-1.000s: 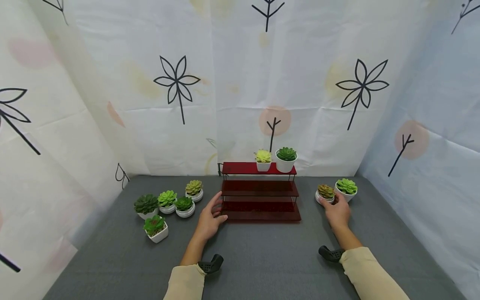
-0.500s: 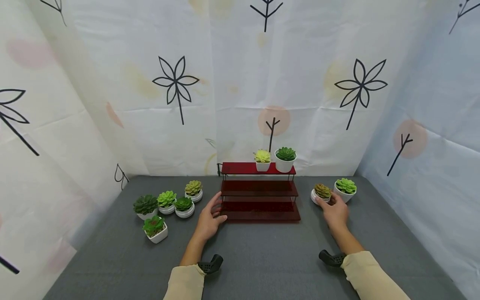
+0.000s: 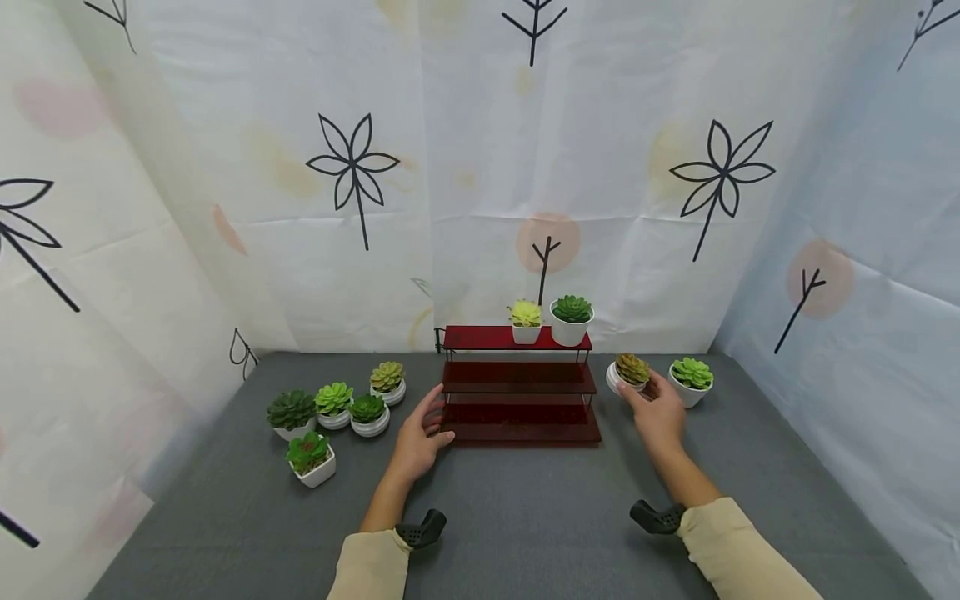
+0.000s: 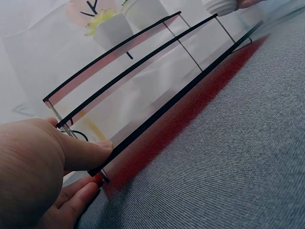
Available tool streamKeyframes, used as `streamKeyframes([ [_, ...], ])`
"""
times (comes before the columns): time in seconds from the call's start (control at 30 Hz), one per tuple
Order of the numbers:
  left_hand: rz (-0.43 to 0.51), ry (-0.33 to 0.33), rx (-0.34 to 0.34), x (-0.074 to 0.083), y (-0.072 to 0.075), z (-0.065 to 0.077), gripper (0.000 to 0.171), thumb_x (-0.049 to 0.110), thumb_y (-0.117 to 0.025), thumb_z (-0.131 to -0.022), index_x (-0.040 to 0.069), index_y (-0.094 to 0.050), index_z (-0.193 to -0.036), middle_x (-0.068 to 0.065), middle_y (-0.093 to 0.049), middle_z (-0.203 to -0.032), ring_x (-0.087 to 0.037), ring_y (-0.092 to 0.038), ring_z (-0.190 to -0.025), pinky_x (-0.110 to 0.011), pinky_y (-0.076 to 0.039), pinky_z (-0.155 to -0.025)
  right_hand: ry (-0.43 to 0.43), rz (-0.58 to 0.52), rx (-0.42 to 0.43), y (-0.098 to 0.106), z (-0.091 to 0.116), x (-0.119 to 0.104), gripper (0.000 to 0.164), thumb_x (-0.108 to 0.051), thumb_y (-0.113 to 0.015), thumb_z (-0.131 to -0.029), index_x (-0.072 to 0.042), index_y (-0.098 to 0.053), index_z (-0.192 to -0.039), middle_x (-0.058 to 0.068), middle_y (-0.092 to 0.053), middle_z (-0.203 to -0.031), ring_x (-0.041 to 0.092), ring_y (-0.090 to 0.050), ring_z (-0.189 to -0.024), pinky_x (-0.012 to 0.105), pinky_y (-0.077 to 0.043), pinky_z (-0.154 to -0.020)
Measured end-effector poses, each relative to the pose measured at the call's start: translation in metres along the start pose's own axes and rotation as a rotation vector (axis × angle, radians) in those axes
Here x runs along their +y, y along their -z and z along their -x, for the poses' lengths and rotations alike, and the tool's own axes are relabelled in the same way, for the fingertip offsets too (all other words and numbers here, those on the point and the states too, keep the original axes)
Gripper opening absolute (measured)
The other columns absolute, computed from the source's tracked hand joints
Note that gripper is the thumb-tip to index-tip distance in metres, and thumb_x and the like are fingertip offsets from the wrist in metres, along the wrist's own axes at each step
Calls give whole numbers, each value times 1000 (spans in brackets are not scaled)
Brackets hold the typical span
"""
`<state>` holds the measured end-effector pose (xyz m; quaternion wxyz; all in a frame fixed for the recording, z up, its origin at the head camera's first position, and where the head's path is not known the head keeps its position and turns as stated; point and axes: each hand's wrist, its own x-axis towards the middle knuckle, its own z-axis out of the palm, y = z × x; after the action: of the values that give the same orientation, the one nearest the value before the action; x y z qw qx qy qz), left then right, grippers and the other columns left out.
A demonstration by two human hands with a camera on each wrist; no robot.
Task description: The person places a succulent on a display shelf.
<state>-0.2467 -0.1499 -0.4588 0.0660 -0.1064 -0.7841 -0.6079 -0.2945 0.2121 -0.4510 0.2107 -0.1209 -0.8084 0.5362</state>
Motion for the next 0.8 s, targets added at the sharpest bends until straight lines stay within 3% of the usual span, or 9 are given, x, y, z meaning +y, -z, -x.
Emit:
streamKeyframes([
  [0.2,-6,-2,9,-6,0,-2,76,-17,-65,-83,2,-35,-150,-32,-45,-137,-51,-47,-118,-58,-40,-99,5,-30,-54,-10,0,-13,63,-24,-72,-90,3,-47,-140,25,-54,-131,33,-53,-118,44,-47,-90],
  [0.33,-4,0,14,-23,-1,-8,78,-16,-66,-83,6,-35,-151,-30,-46,-137,-50,-48,-118,-57,-40,-99,41,-34,-69,-18,0,-16,59,-21,-74,-89,4,-50,-137,26,-57,-128,32,-56,-113,22,-47,-81],
  [0.43,-10,-1,20,-34,-1,-11,79,-16,-67,-82,9,-36,-151,-28,-47,-138,-48,-49,-118,-57,-40,-99,89,-24,-74,-24,1,-16,57,-19,-75,-87,4,-53,-134,26,-61,-122,32,-59,-108,16,-45,-74],
  [0.63,-30,7,35,-41,-3,-13,81,-14,-69,-82,17,-38,-151,-22,-49,-138,-43,-52,-118,-53,-43,-98,138,-1,-104,-31,3,-17,56,-16,-76,-86,5,-54,-133,26,-61,-122,34,-59,-109,42,-48,-89],
  [0.8,-24,21,38,-40,-3,-13,82,-14,-69,-82,19,-38,-151,-19,-49,-138,-41,-52,-118,-51,-43,-99,174,35,-130,-35,4,-21,56,-17,-77,-85,4,-54,-132,26,-61,-122,35,-58,-112,47,-46,-93],
])
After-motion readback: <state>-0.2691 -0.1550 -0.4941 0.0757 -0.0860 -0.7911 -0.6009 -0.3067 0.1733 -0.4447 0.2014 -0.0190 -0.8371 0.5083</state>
